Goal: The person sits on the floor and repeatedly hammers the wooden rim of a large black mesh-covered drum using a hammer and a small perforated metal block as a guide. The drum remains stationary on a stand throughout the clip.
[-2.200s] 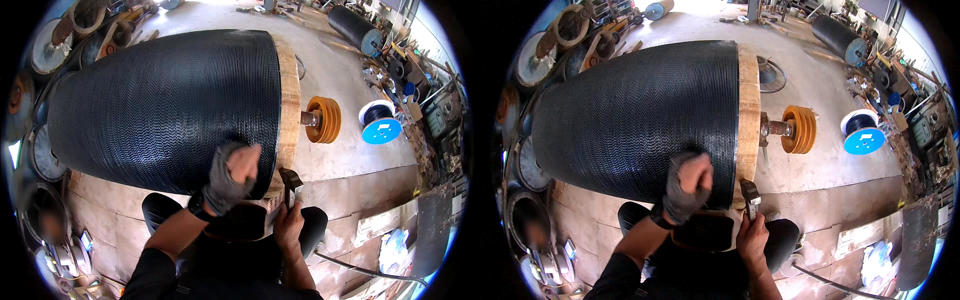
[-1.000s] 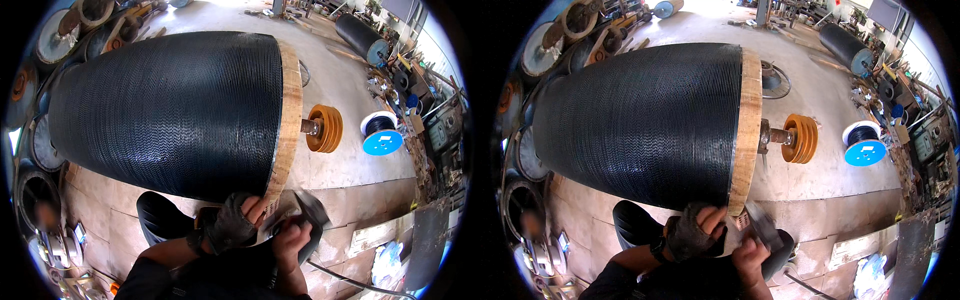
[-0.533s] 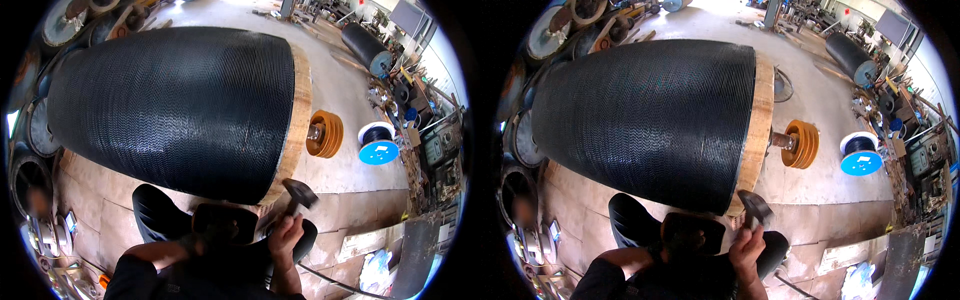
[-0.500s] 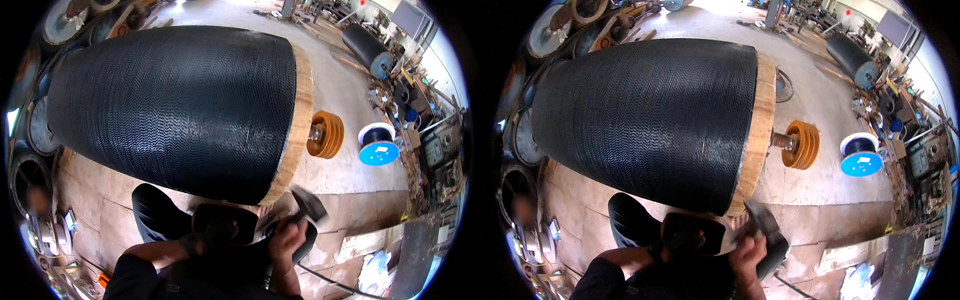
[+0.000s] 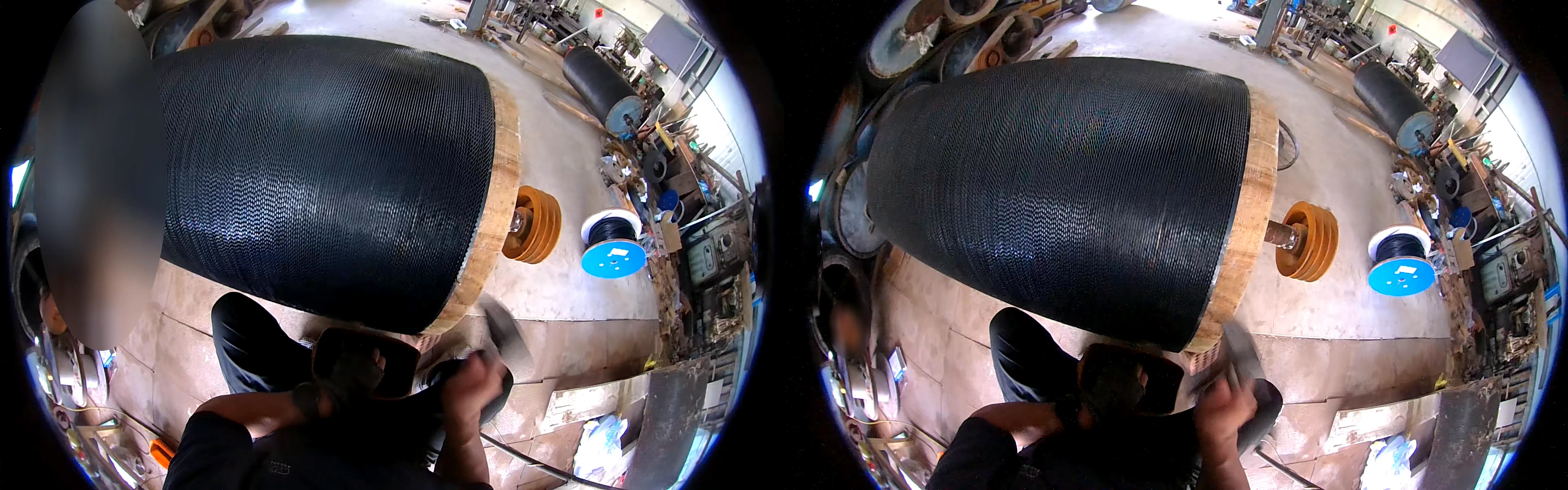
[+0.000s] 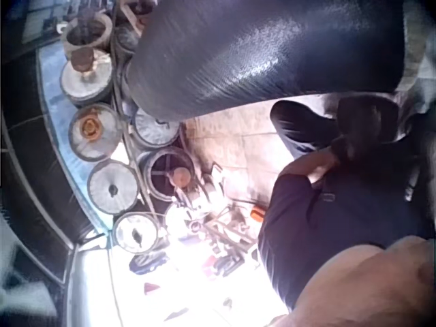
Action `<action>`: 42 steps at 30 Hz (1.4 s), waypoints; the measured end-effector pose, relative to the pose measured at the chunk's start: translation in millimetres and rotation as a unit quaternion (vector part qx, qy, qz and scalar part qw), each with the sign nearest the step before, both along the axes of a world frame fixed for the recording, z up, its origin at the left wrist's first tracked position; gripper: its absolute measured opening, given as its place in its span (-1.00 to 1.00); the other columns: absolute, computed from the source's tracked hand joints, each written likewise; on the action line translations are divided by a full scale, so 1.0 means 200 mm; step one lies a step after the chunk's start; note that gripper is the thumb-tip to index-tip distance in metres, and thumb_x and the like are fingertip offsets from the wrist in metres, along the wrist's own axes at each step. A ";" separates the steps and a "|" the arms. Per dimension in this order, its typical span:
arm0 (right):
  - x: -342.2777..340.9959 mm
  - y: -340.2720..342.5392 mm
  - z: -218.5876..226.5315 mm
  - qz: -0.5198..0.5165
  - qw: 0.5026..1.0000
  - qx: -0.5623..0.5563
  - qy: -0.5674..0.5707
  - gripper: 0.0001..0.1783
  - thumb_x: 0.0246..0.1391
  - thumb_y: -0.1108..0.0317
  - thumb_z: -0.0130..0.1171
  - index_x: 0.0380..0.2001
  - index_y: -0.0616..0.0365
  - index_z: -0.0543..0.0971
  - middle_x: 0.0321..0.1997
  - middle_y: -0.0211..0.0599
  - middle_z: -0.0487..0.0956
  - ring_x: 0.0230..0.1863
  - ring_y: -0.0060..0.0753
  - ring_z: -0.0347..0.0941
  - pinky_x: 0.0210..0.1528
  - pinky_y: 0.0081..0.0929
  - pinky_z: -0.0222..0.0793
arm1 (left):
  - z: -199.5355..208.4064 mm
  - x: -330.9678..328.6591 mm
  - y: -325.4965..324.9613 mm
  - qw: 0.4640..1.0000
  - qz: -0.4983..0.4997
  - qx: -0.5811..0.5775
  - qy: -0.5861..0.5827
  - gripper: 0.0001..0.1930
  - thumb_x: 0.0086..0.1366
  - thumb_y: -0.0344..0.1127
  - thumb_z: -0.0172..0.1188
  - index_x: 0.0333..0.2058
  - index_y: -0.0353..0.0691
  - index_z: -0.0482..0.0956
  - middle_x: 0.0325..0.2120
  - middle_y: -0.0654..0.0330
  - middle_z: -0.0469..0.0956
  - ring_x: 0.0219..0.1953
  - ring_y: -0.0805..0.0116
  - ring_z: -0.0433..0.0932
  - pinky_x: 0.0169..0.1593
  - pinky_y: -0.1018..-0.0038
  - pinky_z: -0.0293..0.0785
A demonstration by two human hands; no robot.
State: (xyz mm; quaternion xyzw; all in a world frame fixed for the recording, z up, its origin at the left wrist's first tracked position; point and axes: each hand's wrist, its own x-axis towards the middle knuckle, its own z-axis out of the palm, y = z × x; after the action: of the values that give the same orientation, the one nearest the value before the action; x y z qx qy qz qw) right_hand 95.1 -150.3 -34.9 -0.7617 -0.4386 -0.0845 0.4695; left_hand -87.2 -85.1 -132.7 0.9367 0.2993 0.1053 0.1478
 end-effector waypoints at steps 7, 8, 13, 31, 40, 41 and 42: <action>-0.08 -0.08 0.04 0.027 0.987 0.109 0.112 -0.55 0.40 0.04 -0.24 -0.39 0.19 0.40 -0.64 -0.45 0.32 -0.65 -0.56 0.21 -0.58 -0.63 0.12 | -0.02 -0.01 0.02 0.997 0.000 0.007 0.082 -0.76 0.37 -0.32 0.02 -0.15 -0.33 0.59 -0.21 -0.04 0.56 -0.20 0.07 0.60 -0.20 0.23 0.57; -0.02 -0.10 -0.04 0.031 0.996 0.083 0.033 -0.60 0.39 0.10 -0.21 -0.37 0.20 0.41 -0.65 -0.41 0.33 -0.66 -0.50 0.22 -0.59 -0.59 0.15 | 0.02 -0.03 0.01 0.996 -0.012 0.010 0.086 -0.76 0.37 -0.32 0.02 -0.14 -0.32 0.58 -0.21 -0.03 0.56 -0.20 0.08 0.60 -0.20 0.24 0.57; -0.01 -0.01 -0.06 -0.018 0.989 -0.145 0.029 -0.76 0.33 0.33 -0.11 -0.34 0.25 0.45 -0.63 0.11 0.43 -0.61 0.18 0.39 -0.59 -0.18 0.31 | 0.23 -0.05 0.04 0.998 -0.053 0.018 -0.017 -0.75 0.36 -0.30 0.04 -0.10 -0.28 0.56 -0.22 -0.01 0.55 -0.21 0.10 0.59 -0.19 0.24 0.57; 0.04 0.01 -0.08 -0.003 0.996 -0.045 -0.081 -0.78 0.29 0.33 -0.05 -0.32 0.29 0.42 -0.69 -0.10 0.38 -0.74 -0.10 0.27 -0.65 -0.34 0.18 | 0.74 0.25 0.82 0.865 -0.013 0.387 -0.319 -0.63 0.10 -0.43 0.25 -0.06 -0.10 0.52 -0.17 0.15 0.55 -0.17 0.14 0.55 -0.09 0.12 0.51; 0.03 0.00 -0.07 -0.011 0.996 -0.048 -0.071 -0.79 0.26 0.37 0.05 -0.42 0.27 0.42 -0.62 0.04 0.50 -0.61 0.16 0.42 -0.60 -0.16 0.30 | 0.79 0.27 0.86 0.864 -0.009 0.388 -0.320 -0.58 0.00 -0.48 0.28 -0.08 -0.18 0.57 -0.14 0.10 0.48 -0.19 0.11 0.53 -0.19 0.23 0.53; 0.01 0.09 -0.01 -0.034 0.992 -0.123 0.000 -0.82 0.25 0.36 0.08 -0.38 0.26 0.42 -0.59 0.18 0.51 -0.55 0.36 0.45 -0.59 -0.04 0.33 | 0.80 0.26 0.87 0.861 0.002 0.394 -0.320 -0.57 0.00 -0.49 0.28 -0.07 -0.19 0.57 -0.14 0.10 0.48 -0.19 0.10 0.53 -0.20 0.24 0.54; 0.03 0.07 -0.11 -0.020 0.992 -0.125 0.008 -0.77 0.22 0.30 0.18 -0.27 0.24 0.41 -0.51 0.16 0.55 -0.47 0.30 0.52 -0.51 0.01 0.40 | 0.81 0.25 0.87 0.858 0.012 0.398 -0.323 -0.56 0.00 -0.49 0.29 -0.06 -0.19 0.56 -0.13 0.10 0.48 -0.18 0.09 0.53 -0.20 0.24 0.54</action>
State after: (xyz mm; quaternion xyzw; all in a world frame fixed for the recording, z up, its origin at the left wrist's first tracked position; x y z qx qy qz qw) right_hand 100.8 -136.9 -56.1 -0.8239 -0.4262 -0.0320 0.3722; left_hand -37.0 89.0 28.8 0.8255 0.1784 0.5138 -0.1509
